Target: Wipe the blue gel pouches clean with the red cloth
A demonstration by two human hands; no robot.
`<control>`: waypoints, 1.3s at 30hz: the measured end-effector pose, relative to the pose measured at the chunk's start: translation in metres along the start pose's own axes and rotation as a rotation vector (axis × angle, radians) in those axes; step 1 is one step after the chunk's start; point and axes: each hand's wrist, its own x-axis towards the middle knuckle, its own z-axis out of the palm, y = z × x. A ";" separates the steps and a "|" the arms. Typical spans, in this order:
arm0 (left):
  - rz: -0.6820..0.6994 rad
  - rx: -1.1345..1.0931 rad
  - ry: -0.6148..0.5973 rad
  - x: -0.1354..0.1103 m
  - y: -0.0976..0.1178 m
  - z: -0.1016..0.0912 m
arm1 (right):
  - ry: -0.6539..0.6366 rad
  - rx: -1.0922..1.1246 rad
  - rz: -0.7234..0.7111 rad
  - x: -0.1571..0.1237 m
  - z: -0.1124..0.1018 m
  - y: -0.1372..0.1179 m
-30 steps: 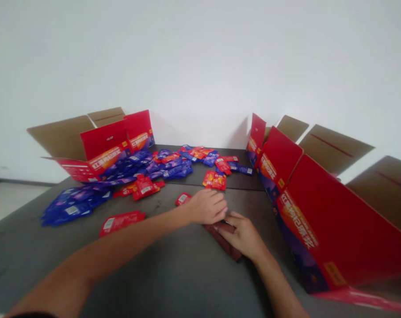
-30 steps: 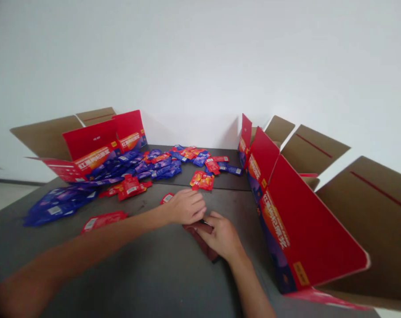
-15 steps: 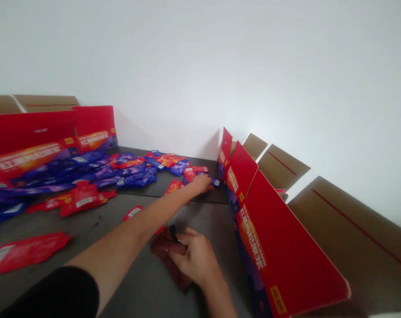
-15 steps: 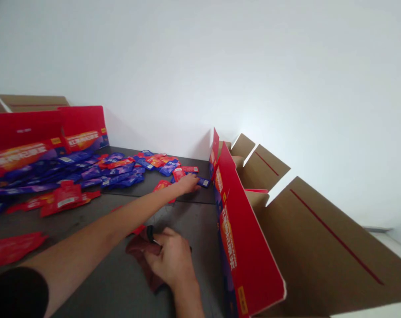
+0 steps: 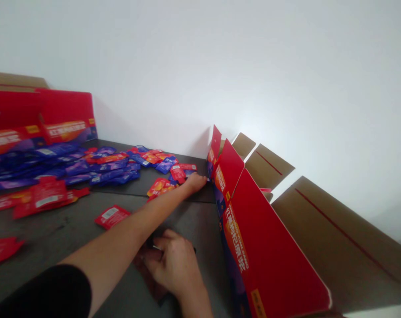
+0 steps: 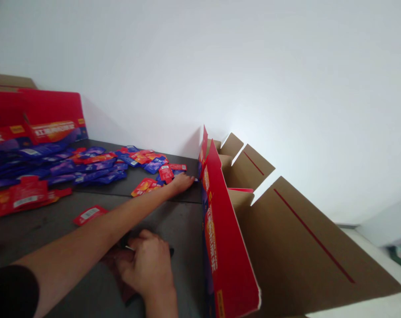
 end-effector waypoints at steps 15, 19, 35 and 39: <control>-0.239 -0.478 0.417 -0.164 0.052 -0.127 | 0.154 0.156 0.012 0.004 -0.005 0.029; -0.241 -0.671 0.368 -0.262 0.068 -0.117 | 0.225 0.287 -0.006 0.003 0.000 0.046; -0.463 -0.567 0.224 -0.464 0.051 -0.042 | 0.339 0.149 0.061 0.001 0.000 0.044; -0.397 -0.362 0.315 -0.475 0.065 -0.045 | 0.349 0.141 0.082 0.001 -0.001 0.043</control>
